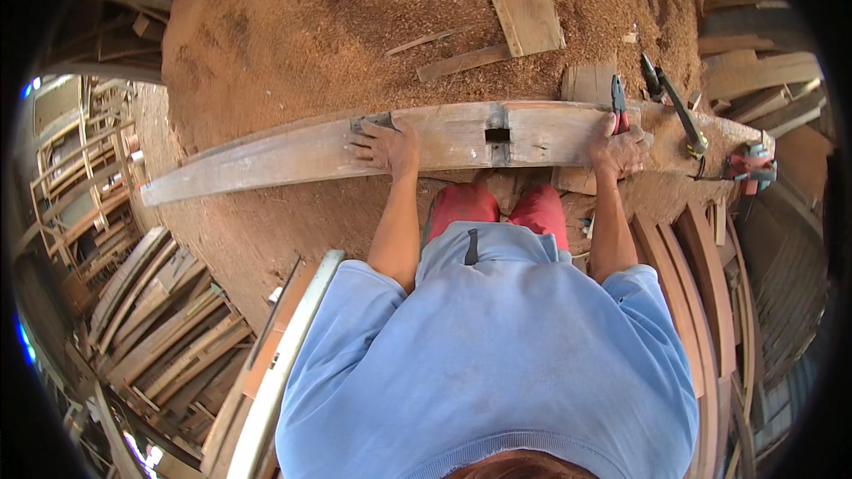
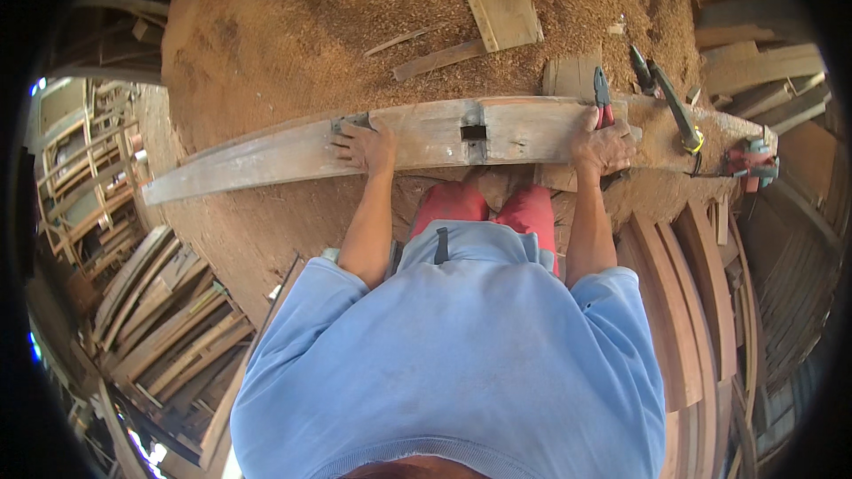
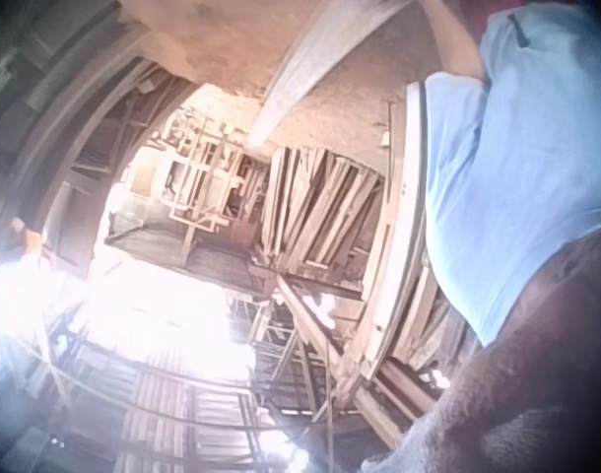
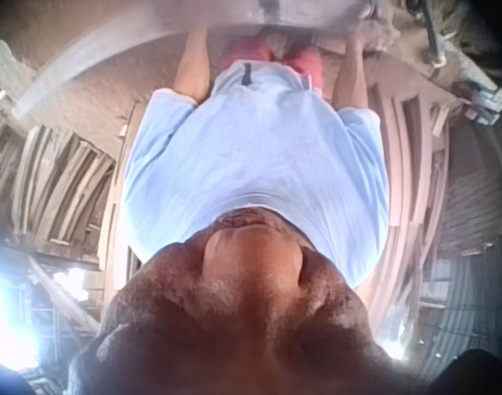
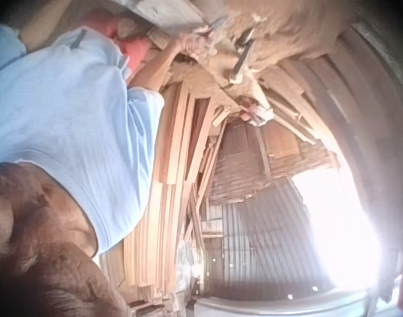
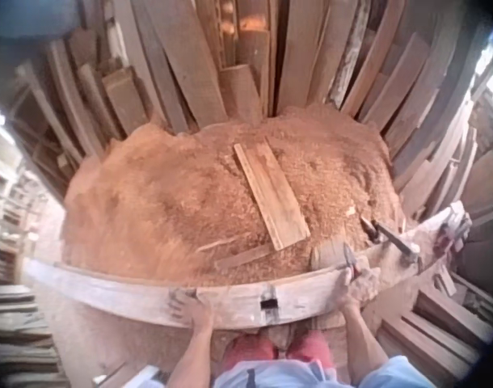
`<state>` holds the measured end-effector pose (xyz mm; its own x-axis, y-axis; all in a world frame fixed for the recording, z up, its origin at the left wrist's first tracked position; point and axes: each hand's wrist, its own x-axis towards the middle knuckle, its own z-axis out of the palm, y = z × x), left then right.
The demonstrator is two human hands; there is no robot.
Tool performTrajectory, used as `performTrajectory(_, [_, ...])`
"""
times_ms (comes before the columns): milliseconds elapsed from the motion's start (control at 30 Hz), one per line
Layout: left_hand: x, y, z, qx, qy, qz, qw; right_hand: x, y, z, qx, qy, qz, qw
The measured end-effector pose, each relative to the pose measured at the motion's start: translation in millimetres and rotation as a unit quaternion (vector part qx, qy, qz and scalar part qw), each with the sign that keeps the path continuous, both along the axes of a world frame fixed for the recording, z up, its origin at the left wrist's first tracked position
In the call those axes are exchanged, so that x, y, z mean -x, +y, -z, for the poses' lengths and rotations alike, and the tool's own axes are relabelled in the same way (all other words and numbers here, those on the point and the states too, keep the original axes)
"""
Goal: The person measures a long wooden plank with a tape measure, marks it, and then uses a circular saw to cut the plank. The person also uses pliers to adjust the saw's blade guard and a hammer to tap the wood into position.
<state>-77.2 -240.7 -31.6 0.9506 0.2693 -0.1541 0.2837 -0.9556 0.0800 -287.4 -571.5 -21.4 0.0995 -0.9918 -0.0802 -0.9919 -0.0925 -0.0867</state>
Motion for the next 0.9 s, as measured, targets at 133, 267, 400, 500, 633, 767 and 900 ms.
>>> performTrajectory(133, [1,-4,-10,0.012,-0.013,0.005,1.0,2,-2,5,0.003,0.006,0.001,1.0])
performTrajectory(267, [-2,-4,-6,0.016,-0.025,0.01,1.0,6,-5,14,-0.011,0.026,0.005,1.0])
performTrajectory(400, [-3,-1,4,0.025,-0.039,-0.011,0.999,6,-8,9,-0.006,0.015,-0.017,1.0])
performTrajectory(500, [-4,-4,-7,0.029,-0.002,-0.019,0.999,12,-18,-5,-0.036,0.03,-0.061,0.997])
performTrajectory(633, [-1,-7,-19,0.029,0.011,-0.031,0.999,1,-44,3,-0.04,0.002,-0.002,0.999])
performTrajectory(767, [-6,-3,-5,0.026,-0.029,-0.027,0.999,-17,-30,8,-0.06,0.016,0.03,0.998])
performTrajectory(900, [-8,-2,-1,0.025,-0.034,-0.026,0.999,-24,-22,14,-0.047,0.017,0.025,0.998])
